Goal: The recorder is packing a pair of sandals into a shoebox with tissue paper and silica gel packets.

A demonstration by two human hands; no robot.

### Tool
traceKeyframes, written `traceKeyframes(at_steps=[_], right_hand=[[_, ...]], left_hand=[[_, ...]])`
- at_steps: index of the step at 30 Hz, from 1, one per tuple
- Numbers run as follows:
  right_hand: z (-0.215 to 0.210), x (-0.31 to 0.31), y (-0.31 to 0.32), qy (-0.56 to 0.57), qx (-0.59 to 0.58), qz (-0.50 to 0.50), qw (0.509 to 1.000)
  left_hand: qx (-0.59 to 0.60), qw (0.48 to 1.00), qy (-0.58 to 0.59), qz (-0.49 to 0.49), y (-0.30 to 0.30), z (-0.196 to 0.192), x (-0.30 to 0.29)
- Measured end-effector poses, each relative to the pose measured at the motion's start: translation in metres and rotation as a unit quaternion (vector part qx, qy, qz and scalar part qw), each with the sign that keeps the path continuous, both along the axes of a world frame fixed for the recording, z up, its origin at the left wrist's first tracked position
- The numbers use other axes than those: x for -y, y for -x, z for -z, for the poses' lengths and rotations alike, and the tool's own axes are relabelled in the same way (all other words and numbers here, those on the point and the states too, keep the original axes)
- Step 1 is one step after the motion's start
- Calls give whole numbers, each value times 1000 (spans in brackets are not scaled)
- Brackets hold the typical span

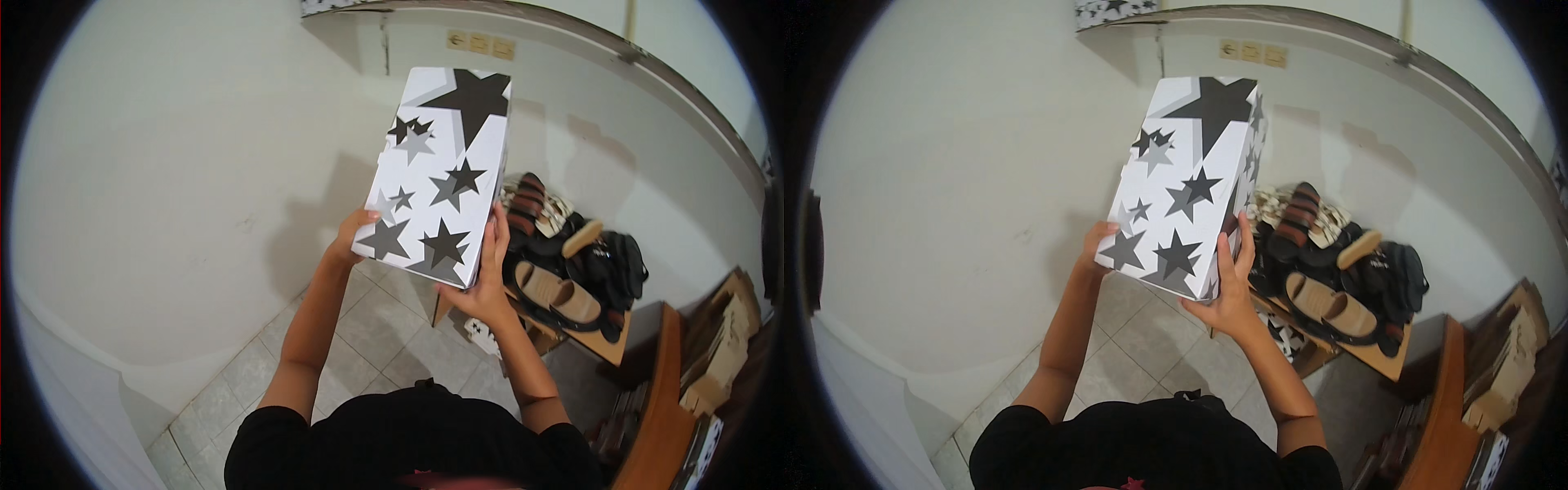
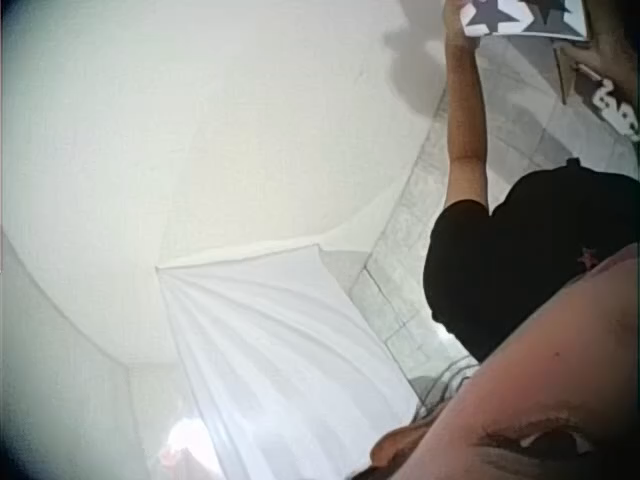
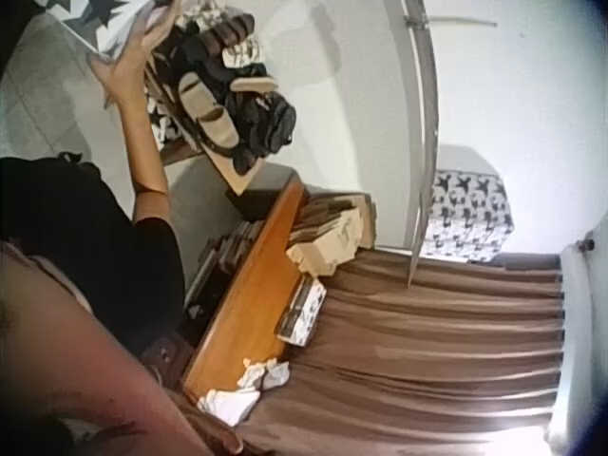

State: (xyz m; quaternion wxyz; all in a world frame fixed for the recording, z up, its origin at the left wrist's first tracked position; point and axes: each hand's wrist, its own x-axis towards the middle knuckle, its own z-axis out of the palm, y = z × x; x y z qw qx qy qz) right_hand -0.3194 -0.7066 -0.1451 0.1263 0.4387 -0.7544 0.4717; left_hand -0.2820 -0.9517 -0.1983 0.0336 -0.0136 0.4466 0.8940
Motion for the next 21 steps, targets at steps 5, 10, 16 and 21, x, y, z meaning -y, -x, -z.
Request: traceKeyframes(at_steps=[5, 10, 16, 21], right_hand=[[68, 29, 93, -6, -158, -15, 987], [76, 88, 191, 21, -188, -3, 982], [-23, 209, 312, 109, -103, -107, 983], [-122, 252, 331, -16, -176, 3, 984]], left_hand=[[-134, 990, -43, -2, 79, 73, 22], [-294, 952, -52, -63, 187, 93, 65], [-360, 863, 274, -226, 297, -9, 163], [-403, 849, 268, -212, 320, -108, 219]])
